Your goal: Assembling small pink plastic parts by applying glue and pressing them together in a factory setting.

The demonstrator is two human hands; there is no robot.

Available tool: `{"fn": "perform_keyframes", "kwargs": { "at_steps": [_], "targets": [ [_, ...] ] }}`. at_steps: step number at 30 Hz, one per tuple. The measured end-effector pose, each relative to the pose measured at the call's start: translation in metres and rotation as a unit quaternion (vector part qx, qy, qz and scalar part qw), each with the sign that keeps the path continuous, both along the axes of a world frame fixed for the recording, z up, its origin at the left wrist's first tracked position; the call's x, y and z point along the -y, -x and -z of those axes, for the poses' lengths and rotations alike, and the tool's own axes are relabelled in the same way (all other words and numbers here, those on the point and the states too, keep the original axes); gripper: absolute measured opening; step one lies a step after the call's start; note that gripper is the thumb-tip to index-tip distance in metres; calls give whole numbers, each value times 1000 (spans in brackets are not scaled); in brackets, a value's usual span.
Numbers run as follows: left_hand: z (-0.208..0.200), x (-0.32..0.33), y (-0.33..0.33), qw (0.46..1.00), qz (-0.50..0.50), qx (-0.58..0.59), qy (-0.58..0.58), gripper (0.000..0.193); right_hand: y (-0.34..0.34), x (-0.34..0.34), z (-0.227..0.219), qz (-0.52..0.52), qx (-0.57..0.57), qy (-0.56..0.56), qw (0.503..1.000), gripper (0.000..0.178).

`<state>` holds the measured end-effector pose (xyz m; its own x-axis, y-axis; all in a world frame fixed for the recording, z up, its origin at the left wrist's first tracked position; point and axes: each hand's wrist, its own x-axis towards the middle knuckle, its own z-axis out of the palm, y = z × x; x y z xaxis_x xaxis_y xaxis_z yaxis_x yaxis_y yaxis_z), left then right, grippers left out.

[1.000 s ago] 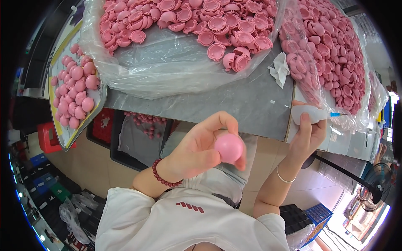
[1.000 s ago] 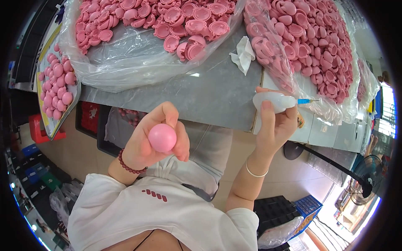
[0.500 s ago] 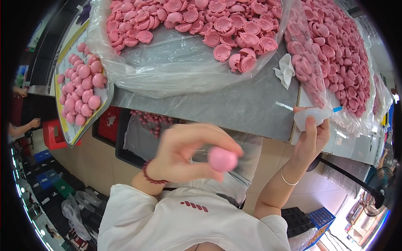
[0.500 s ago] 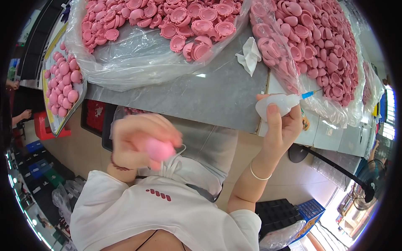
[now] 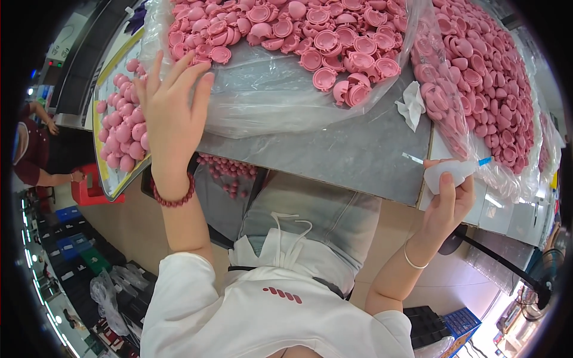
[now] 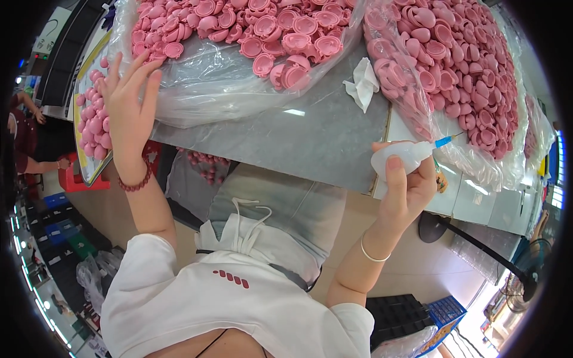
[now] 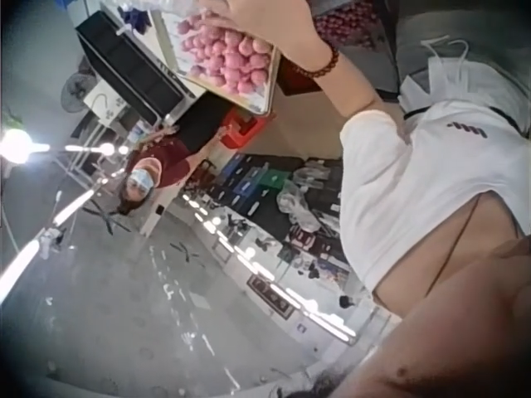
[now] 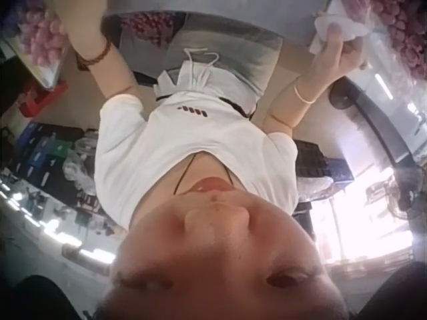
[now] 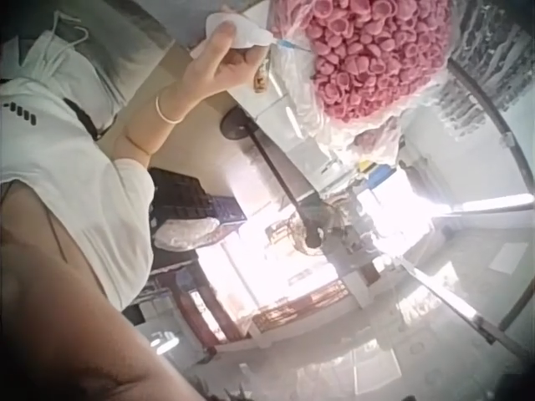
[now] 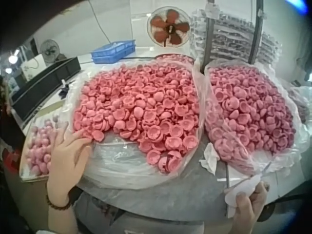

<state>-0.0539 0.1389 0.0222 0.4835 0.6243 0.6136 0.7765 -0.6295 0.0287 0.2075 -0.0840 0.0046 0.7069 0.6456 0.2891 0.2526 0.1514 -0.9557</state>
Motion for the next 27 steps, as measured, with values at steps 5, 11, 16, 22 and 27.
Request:
{"fn": "perform_keyframes", "kwargs": {
  "at_steps": [5, 11, 16, 22, 27],
  "targets": [
    [1, -10, 0, 997, -53, -45, 15, 13, 1, 0, 2, -4, 38, 18, 999, 21],
    [-15, 33, -20, 970, 177, 135, 101, 9, 13, 4, 1, 0, -1, -69, 998, 28],
    [0, 104, -50, 837, 434, 227, 242, 16, 82, -3, -21, -144, -137, -50, 979, 37],
    [28, 134, -60, 681, 440, 394, 433, 23, 95, 10, -8, -123, -170, -65, 976, 43],
    [26, 148, -63, 427, 363, 487, 670, 33, 96, 14, -2, -129, -245, -95, 956, 46]
  ]
}}
